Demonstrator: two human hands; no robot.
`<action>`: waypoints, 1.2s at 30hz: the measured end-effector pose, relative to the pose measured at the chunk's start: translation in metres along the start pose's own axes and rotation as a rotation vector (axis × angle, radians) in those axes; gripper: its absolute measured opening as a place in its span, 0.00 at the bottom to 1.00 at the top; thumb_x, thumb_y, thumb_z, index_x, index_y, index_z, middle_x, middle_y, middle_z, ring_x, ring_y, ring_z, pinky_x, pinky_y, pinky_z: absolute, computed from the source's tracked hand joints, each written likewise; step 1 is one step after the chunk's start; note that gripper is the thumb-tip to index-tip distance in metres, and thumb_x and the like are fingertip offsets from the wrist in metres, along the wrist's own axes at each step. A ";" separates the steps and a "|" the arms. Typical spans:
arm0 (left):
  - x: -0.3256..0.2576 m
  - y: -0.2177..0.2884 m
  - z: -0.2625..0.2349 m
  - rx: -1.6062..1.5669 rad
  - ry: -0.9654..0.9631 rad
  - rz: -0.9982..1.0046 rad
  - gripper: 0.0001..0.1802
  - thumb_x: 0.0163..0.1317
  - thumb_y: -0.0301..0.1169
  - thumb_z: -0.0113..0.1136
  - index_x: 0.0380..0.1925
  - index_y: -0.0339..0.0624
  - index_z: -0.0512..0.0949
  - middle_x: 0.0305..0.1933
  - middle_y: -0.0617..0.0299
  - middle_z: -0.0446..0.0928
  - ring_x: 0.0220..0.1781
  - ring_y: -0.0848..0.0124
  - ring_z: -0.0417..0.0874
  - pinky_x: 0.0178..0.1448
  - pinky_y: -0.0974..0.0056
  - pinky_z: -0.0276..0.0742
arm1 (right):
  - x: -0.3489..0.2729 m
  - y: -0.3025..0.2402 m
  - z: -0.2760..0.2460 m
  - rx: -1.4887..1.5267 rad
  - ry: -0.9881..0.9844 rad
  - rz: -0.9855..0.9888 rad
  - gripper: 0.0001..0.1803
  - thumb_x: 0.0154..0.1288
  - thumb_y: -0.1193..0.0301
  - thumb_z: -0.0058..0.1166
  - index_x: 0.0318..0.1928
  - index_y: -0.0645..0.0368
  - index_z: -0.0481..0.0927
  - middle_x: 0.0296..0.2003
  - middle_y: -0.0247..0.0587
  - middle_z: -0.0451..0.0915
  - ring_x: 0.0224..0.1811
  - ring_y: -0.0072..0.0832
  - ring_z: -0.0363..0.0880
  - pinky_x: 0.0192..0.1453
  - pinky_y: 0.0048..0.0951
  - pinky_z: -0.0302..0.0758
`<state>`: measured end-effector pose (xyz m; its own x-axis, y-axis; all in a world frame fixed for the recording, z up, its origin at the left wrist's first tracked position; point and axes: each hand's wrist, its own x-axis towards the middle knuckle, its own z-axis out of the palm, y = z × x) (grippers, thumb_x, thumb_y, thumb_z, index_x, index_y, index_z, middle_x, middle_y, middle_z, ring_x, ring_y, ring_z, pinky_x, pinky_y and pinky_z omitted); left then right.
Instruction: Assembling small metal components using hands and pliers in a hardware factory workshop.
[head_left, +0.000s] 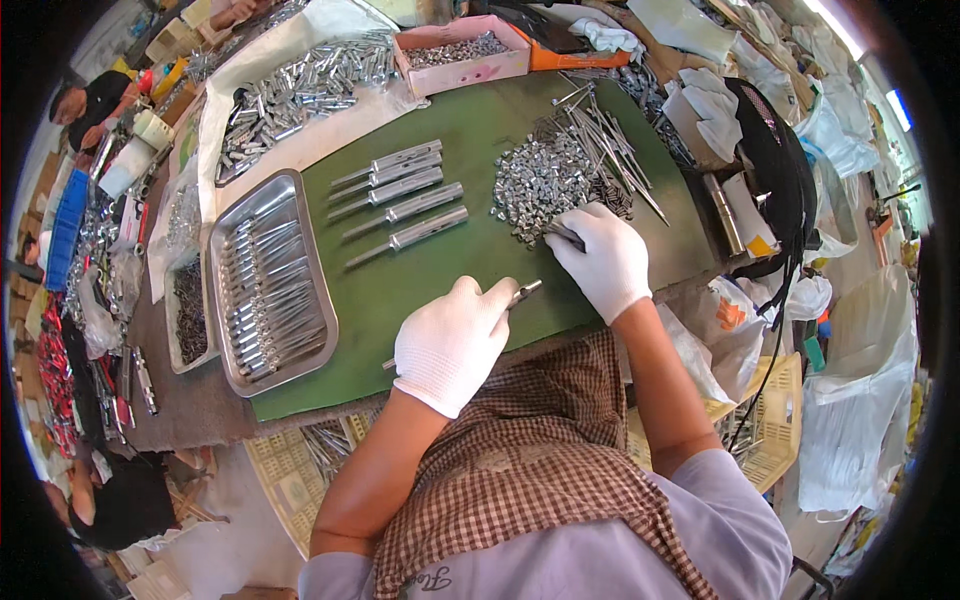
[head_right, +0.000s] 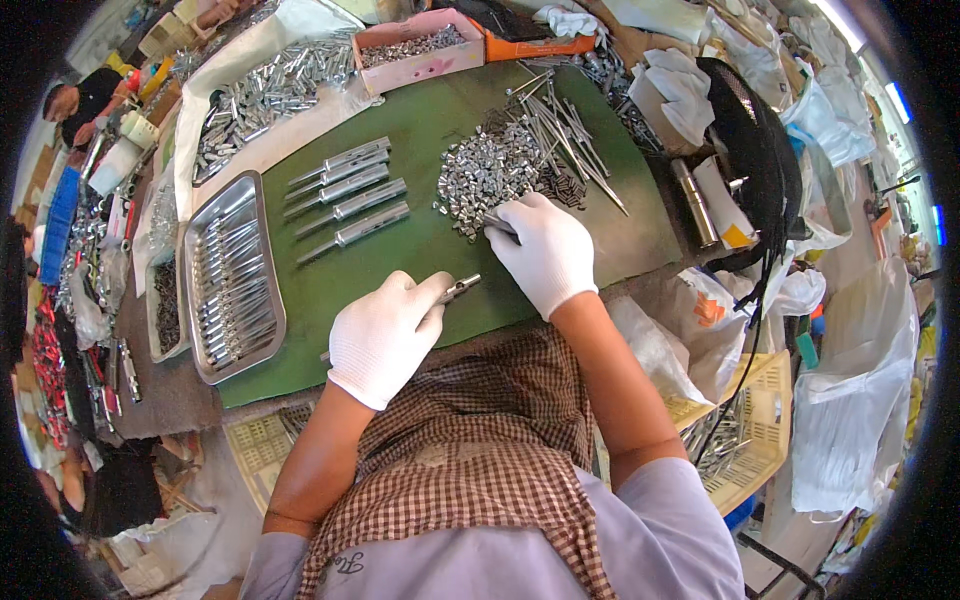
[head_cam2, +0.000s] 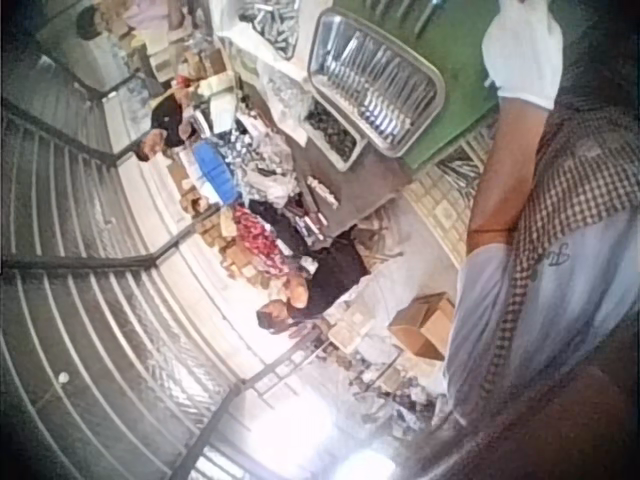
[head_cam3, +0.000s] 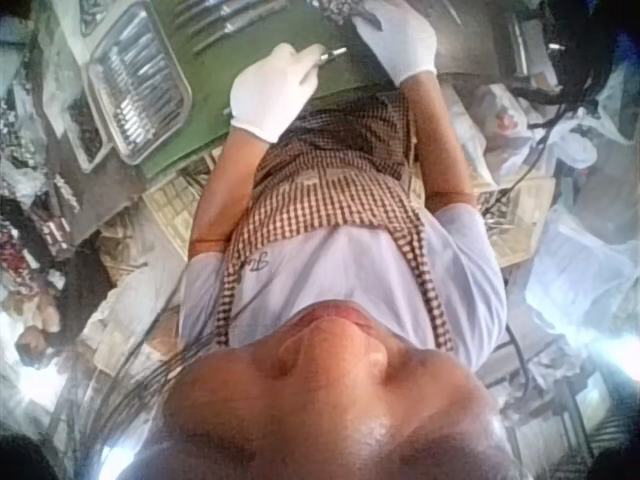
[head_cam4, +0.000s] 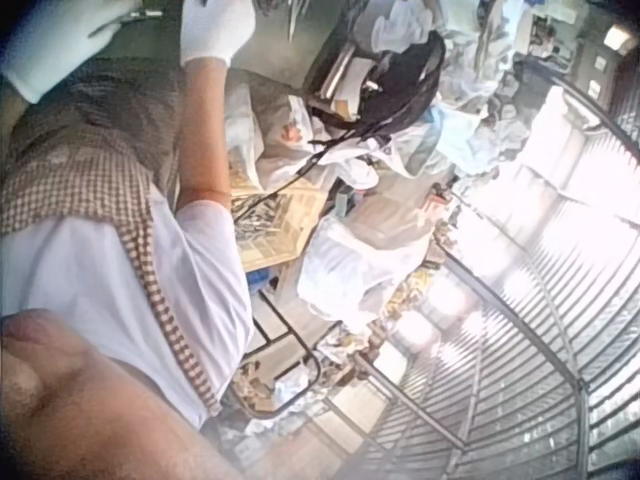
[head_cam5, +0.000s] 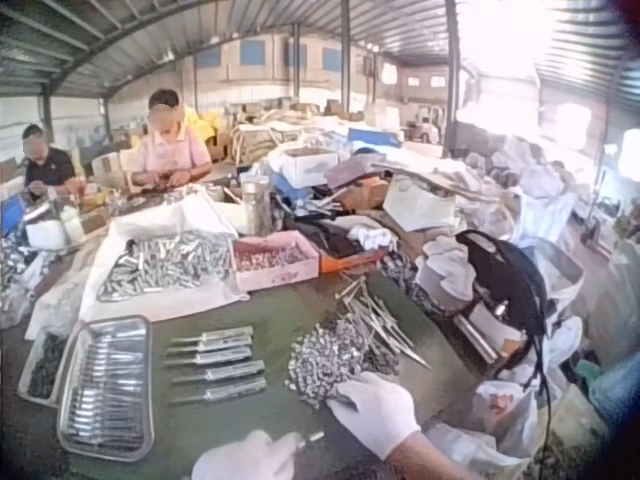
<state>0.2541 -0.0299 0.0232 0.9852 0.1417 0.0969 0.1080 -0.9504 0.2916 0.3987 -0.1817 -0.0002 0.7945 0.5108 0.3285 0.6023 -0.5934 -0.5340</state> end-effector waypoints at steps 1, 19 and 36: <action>0.000 -0.001 0.000 0.002 -0.001 -0.001 0.11 0.61 0.35 0.57 0.44 0.60 0.80 0.28 0.59 0.74 0.24 0.58 0.81 0.27 0.55 0.77 | 0.002 0.001 0.003 -0.050 -0.023 -0.011 0.07 0.57 0.67 0.64 0.35 0.55 0.84 0.32 0.41 0.80 0.34 0.41 0.81 0.39 0.37 0.77; 0.001 -0.002 -0.005 -0.026 -0.078 0.007 0.11 0.64 0.38 0.57 0.47 0.58 0.79 0.30 0.57 0.75 0.27 0.56 0.82 0.30 0.54 0.79 | -0.023 -0.016 -0.014 0.208 -0.290 -0.182 0.06 0.59 0.69 0.62 0.37 0.55 0.83 0.33 0.42 0.81 0.36 0.43 0.82 0.41 0.39 0.78; -0.002 -0.005 0.001 0.129 0.012 0.110 0.14 0.65 0.40 0.59 0.50 0.61 0.77 0.27 0.59 0.72 0.22 0.59 0.80 0.24 0.56 0.76 | -0.012 -0.025 -0.016 0.290 -0.272 -0.097 0.13 0.60 0.69 0.61 0.44 0.58 0.78 0.32 0.42 0.79 0.34 0.39 0.79 0.41 0.37 0.76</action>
<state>0.2522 -0.0258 0.0204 0.9904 0.0377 0.1329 0.0169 -0.9879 0.1542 0.3752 -0.1828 0.0224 0.6623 0.7247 0.1903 0.5952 -0.3546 -0.7211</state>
